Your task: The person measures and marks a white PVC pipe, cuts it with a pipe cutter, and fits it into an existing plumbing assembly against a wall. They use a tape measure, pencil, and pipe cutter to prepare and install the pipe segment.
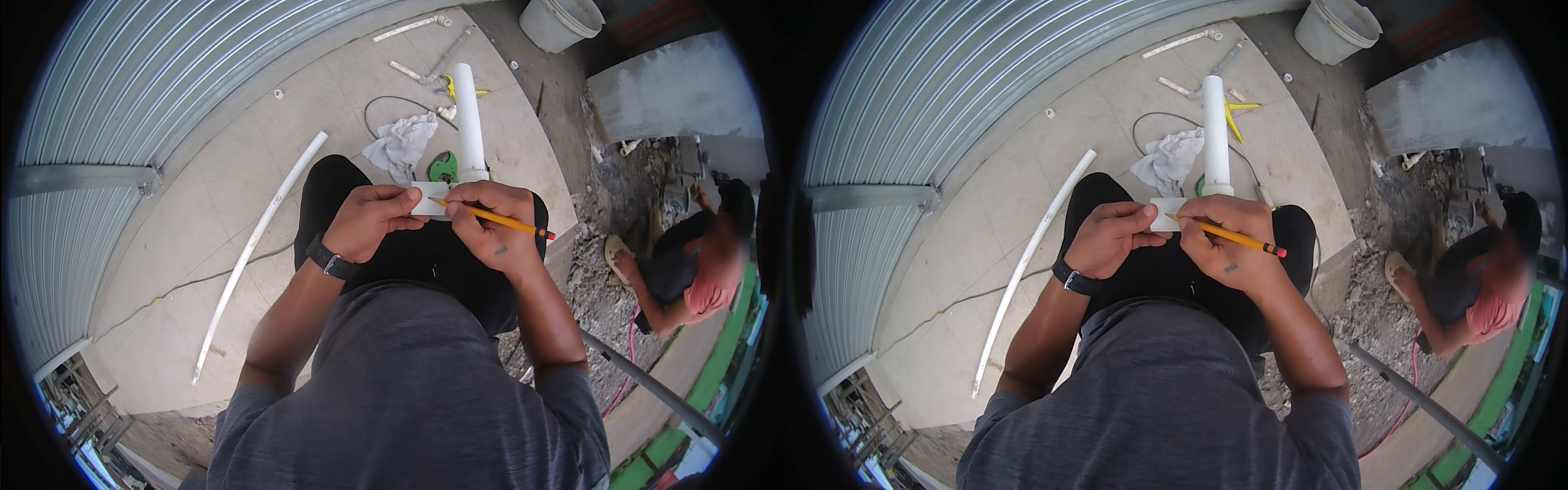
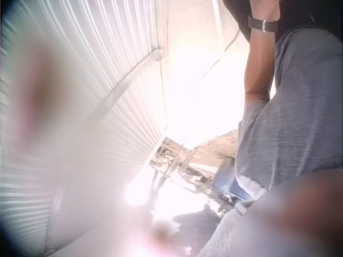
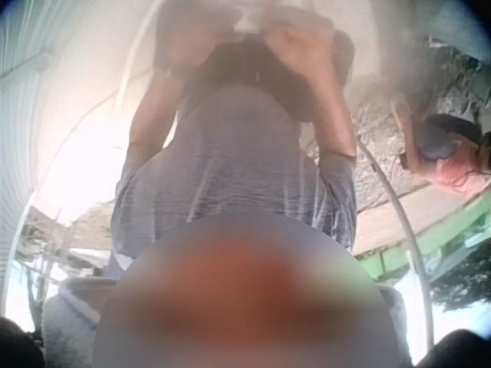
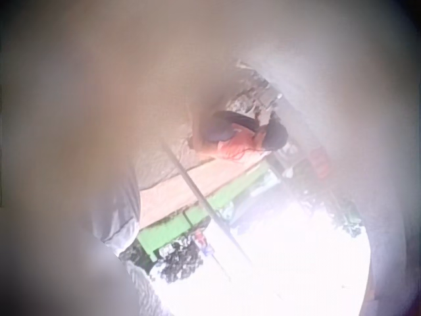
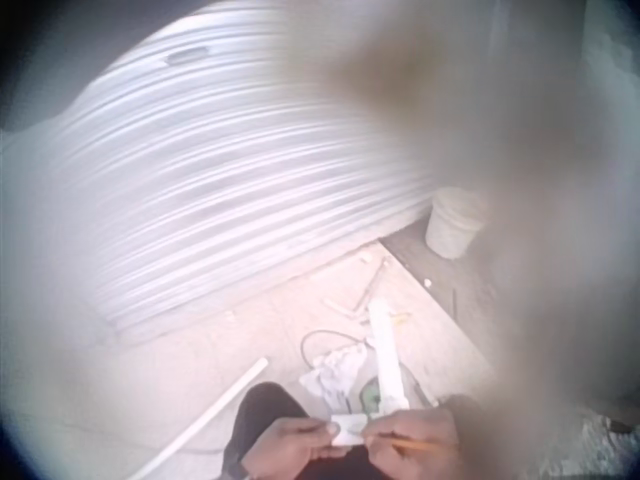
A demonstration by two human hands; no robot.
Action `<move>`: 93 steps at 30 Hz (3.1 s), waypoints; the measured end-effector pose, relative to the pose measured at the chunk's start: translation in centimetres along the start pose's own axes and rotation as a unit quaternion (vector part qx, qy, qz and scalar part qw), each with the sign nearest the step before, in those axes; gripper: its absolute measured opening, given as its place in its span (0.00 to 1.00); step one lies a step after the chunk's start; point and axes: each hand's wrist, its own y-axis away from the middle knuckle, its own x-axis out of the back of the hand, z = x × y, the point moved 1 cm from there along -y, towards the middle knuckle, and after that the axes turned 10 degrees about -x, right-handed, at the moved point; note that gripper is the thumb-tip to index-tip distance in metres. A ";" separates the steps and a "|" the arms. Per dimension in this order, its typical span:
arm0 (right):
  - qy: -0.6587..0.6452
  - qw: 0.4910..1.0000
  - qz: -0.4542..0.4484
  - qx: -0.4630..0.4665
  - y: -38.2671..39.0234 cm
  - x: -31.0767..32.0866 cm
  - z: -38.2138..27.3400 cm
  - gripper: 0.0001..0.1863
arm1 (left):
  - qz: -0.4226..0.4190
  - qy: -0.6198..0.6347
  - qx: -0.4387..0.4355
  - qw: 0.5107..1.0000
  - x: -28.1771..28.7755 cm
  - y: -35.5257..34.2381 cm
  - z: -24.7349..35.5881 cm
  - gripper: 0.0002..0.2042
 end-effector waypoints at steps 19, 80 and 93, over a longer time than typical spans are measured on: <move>-0.003 1.000 -0.008 -0.030 0.0 -0.3 0.8 0.03 | 0.011 -0.016 -0.008 1.000 0.0 -0.5 -0.7 0.21; -0.267 0.939 0.133 -0.169 1.0 4.6 4.8 0.20 | 0.002 -0.076 -0.102 0.992 -0.8 -1.2 -1.9 0.19; -0.339 0.842 -0.058 -0.415 -1.7 6.8 5.2 0.29 | -0.043 -0.171 -0.074 0.982 -3.8 -3.1 3.2 0.17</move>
